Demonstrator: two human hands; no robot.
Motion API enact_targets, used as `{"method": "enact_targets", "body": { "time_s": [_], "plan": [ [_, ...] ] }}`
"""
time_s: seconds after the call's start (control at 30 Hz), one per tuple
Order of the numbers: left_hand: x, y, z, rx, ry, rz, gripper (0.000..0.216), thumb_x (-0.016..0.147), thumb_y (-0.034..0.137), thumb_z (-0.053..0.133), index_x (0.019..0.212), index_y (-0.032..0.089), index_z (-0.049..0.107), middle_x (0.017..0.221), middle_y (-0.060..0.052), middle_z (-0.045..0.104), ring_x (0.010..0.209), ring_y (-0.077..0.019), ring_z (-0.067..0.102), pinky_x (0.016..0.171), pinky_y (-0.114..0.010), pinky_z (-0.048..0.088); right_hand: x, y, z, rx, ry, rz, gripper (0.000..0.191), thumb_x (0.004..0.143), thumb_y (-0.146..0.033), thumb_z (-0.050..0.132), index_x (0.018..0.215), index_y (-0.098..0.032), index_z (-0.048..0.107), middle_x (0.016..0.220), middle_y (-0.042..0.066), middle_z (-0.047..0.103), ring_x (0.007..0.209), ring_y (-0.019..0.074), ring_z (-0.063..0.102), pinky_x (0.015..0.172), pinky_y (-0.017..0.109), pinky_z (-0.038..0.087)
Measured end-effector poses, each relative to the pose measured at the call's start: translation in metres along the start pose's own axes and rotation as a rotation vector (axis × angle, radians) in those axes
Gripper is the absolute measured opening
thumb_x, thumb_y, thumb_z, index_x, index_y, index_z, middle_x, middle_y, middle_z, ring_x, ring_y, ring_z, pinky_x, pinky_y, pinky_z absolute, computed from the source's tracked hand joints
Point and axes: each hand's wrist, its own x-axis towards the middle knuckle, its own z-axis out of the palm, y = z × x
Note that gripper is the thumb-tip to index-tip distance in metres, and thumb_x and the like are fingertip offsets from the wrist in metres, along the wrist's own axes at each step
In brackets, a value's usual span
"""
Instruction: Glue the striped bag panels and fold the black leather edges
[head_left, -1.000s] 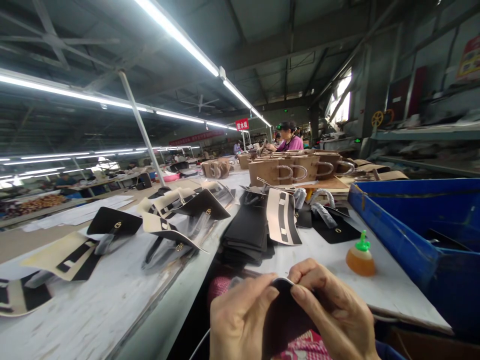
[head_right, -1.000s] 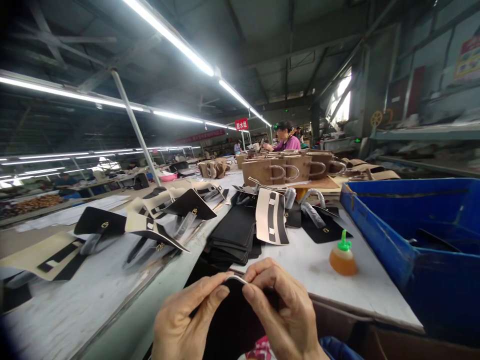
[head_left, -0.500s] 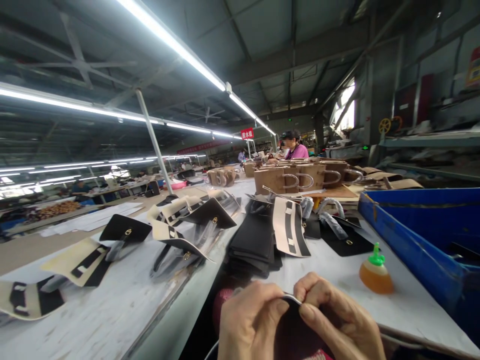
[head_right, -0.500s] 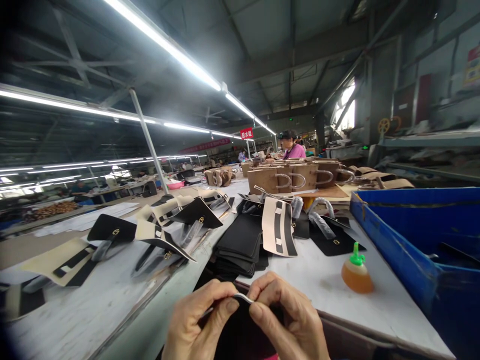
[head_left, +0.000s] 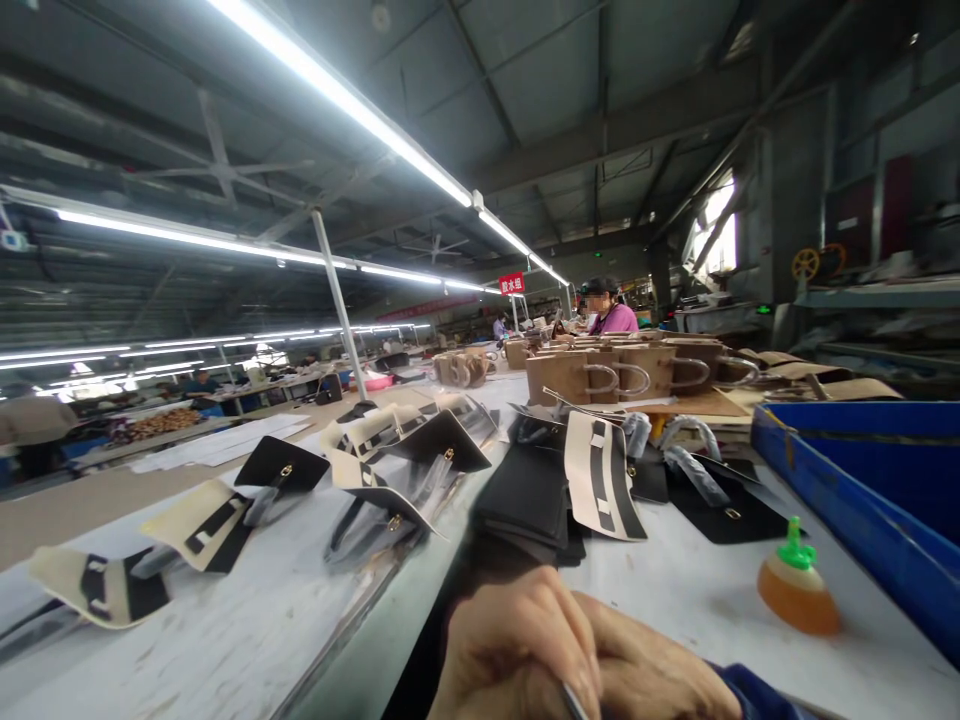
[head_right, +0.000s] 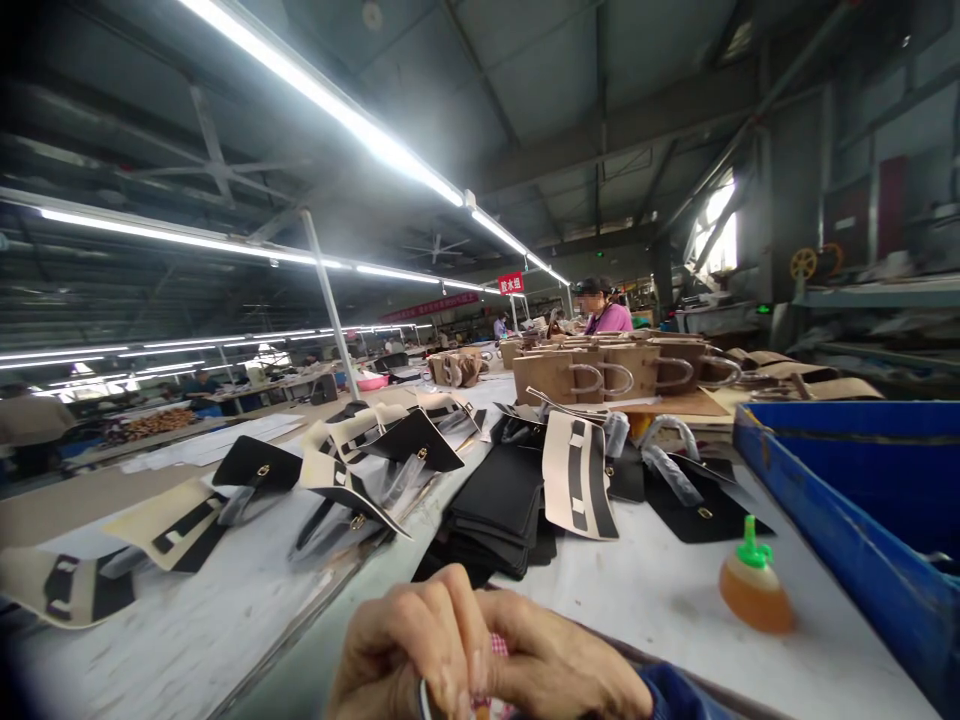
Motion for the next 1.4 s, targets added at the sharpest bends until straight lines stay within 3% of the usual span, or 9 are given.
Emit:
{"method": "enact_targets", "body": {
  "time_s": [0.13, 0.23, 0.33, 0.47, 0.6, 0.83, 0.93, 1.07, 1.4],
  "plan": [
    [-0.008, 0.015, -0.009, 0.005, 0.212, -0.094, 0.011, 0.088, 0.038, 0.073, 0.084, 0.030, 0.080, 0.078, 0.000, 0.072, 0.083, -0.0145, 0.067, 0.078, -0.024, 0.053, 0.003, 0.018, 0.007, 0.198, -0.249, 0.056, 0.061, 0.083, -0.079, 0.055, 0.071, -0.020, 0.064, 0.062, -0.001, 0.055, 0.056, 0.0132, 0.054, 0.054, 0.024, 0.048],
    [-0.026, 0.034, -0.022, 0.096, 0.345, -0.312, 0.042, 0.087, 0.062, 0.063, 0.106, 0.028, 0.079, 0.119, -0.006, 0.075, 0.108, -0.0236, 0.071, 0.091, -0.027, 0.055, 0.002, 0.022, -0.003, 0.188, -0.165, 0.086, 0.052, 0.090, -0.070, 0.053, 0.076, -0.020, 0.057, 0.069, -0.001, 0.055, 0.062, 0.0138, 0.052, 0.057, 0.025, 0.047],
    [-0.044, 0.042, -0.031, 0.047, 0.366, -0.446, 0.073, 0.076, 0.078, 0.061, 0.127, 0.025, 0.070, 0.130, -0.012, 0.069, 0.118, -0.0329, 0.067, 0.091, -0.035, 0.058, 0.002, 0.020, -0.012, -0.115, -0.011, -0.004, 0.045, 0.096, -0.059, 0.052, 0.073, -0.021, 0.056, 0.069, 0.000, 0.057, 0.061, 0.0142, 0.051, 0.056, 0.026, 0.044],
    [-0.052, 0.033, -0.037, 0.295, 0.401, -0.462, 0.055, 0.077, 0.055, 0.078, 0.127, 0.034, 0.068, 0.125, -0.004, 0.073, 0.114, -0.0221, 0.069, 0.095, -0.025, 0.055, 0.001, 0.023, -0.010, -0.441, 0.115, -0.173, 0.039, 0.100, -0.049, 0.049, 0.075, -0.022, 0.060, 0.070, 0.002, 0.062, 0.063, 0.0165, 0.056, 0.059, 0.029, 0.045],
    [-0.050, 0.022, -0.038, 0.620, 0.448, -0.439, 0.034, 0.088, 0.045, 0.070, 0.121, 0.035, 0.071, 0.122, 0.003, 0.074, 0.116, -0.0132, 0.066, 0.099, -0.014, 0.045, -0.003, 0.028, -0.006, -0.443, 0.085, -0.096, 0.032, 0.099, -0.045, 0.052, 0.078, -0.023, 0.061, 0.071, 0.001, 0.065, 0.063, 0.0168, 0.061, 0.057, 0.029, 0.046],
    [-0.056, 0.023, -0.037, 0.649, 0.459, -0.441, 0.034, 0.091, 0.051, 0.063, 0.117, 0.029, 0.069, 0.117, 0.000, 0.075, 0.105, -0.0145, 0.070, 0.090, -0.015, 0.051, -0.008, 0.028, -0.003, -0.337, 0.010, 0.053, 0.033, 0.097, -0.046, 0.051, 0.075, -0.023, 0.060, 0.070, 0.000, 0.066, 0.063, 0.0168, 0.062, 0.058, 0.028, 0.045],
    [-0.061, 0.021, -0.045, 0.833, 0.361, -0.405, 0.032, 0.095, 0.043, 0.060, 0.124, 0.032, 0.065, 0.119, 0.001, 0.074, 0.105, -0.0131, 0.070, 0.092, -0.014, 0.050, -0.010, 0.031, 0.000, -0.317, 0.011, 0.076, 0.033, 0.097, -0.045, 0.051, 0.074, -0.022, 0.059, 0.069, -0.001, 0.065, 0.063, 0.0164, 0.060, 0.057, 0.028, 0.044],
    [-0.063, 0.014, -0.048, 1.050, 0.169, -0.222, 0.030, 0.102, 0.026, 0.050, 0.129, 0.036, 0.053, 0.085, 0.007, 0.075, 0.074, -0.0088, 0.074, 0.066, -0.010, 0.053, -0.013, 0.033, 0.005, -0.318, 0.038, 0.092, 0.032, 0.097, -0.042, 0.050, 0.073, -0.022, 0.058, 0.067, -0.001, 0.063, 0.061, 0.0156, 0.058, 0.057, 0.027, 0.043],
    [-0.075, -0.011, -0.032, 1.563, 0.480, 0.063, 0.020, 0.103, 0.037, 0.047, 0.100, 0.026, 0.062, 0.064, 0.003, 0.072, 0.049, -0.0147, 0.069, 0.053, -0.020, 0.047, -0.015, 0.028, 0.027, -0.518, 0.024, -0.186, 0.022, 0.103, -0.032, 0.046, 0.090, -0.021, 0.061, 0.079, 0.003, 0.068, 0.066, 0.0161, 0.064, 0.061, 0.026, 0.047]
  ]
}}
